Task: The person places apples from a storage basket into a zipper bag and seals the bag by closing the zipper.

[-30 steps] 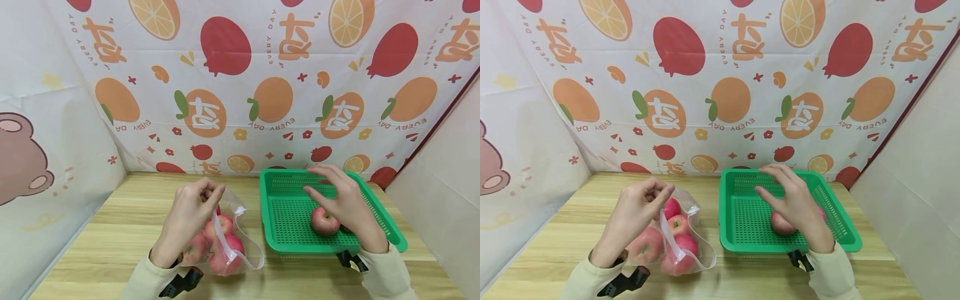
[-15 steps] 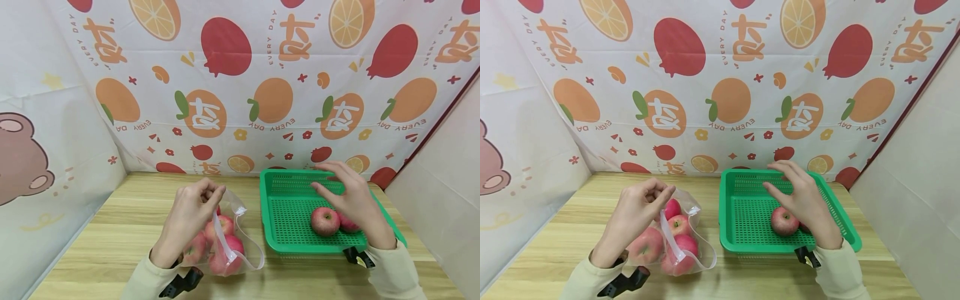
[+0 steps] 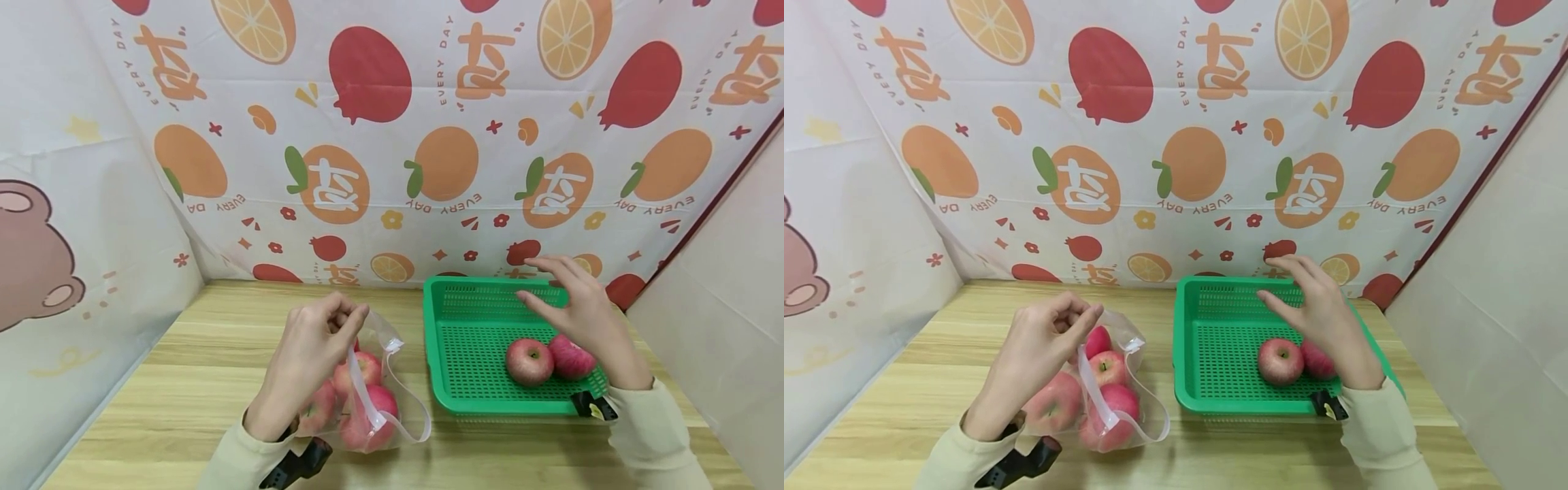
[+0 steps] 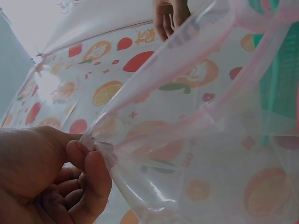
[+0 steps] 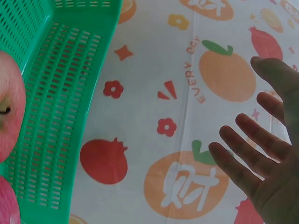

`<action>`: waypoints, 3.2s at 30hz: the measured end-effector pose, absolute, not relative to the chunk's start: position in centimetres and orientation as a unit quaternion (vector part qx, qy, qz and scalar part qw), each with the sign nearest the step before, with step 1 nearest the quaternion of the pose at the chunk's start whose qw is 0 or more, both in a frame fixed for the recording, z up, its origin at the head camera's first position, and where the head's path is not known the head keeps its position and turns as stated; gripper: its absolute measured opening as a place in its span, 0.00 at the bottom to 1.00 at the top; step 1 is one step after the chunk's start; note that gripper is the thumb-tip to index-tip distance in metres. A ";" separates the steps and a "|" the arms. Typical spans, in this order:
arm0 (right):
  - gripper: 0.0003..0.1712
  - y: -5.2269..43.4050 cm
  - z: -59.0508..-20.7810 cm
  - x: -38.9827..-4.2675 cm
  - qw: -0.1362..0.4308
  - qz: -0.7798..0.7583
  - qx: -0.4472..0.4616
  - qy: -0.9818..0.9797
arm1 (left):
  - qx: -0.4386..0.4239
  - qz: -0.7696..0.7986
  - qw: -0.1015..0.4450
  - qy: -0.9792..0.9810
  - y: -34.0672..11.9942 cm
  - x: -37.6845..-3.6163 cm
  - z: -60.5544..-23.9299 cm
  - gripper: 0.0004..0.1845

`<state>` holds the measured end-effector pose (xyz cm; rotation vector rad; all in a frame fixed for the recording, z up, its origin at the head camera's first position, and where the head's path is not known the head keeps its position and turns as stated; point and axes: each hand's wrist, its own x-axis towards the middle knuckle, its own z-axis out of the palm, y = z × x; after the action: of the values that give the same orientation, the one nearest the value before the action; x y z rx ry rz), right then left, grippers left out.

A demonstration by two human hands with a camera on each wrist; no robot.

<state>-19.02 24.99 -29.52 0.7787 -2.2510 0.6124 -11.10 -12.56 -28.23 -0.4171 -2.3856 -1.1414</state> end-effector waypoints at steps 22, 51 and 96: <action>0.40 26.7 -30.6 -21.3 0.198 0.185 0.248 -0.930 | -0.156 -0.410 0.249 -0.863 -12.6 -11.0 -28.7 0.07; 0.62 26.3 -31.9 -21.9 -0.178 0.096 0.155 -0.967 | -0.159 -0.416 0.231 -0.865 -12.5 -11.1 -28.8 0.06; 0.39 24.5 -34.2 -23.6 -0.212 0.036 0.158 -0.964 | -0.176 -0.421 0.239 -0.857 -12.8 -11.2 -28.8 0.05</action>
<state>-23.57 24.53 -34.24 0.5760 -3.5191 0.1325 -11.15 -12.81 -28.84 -0.4824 -2.3462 -1.1522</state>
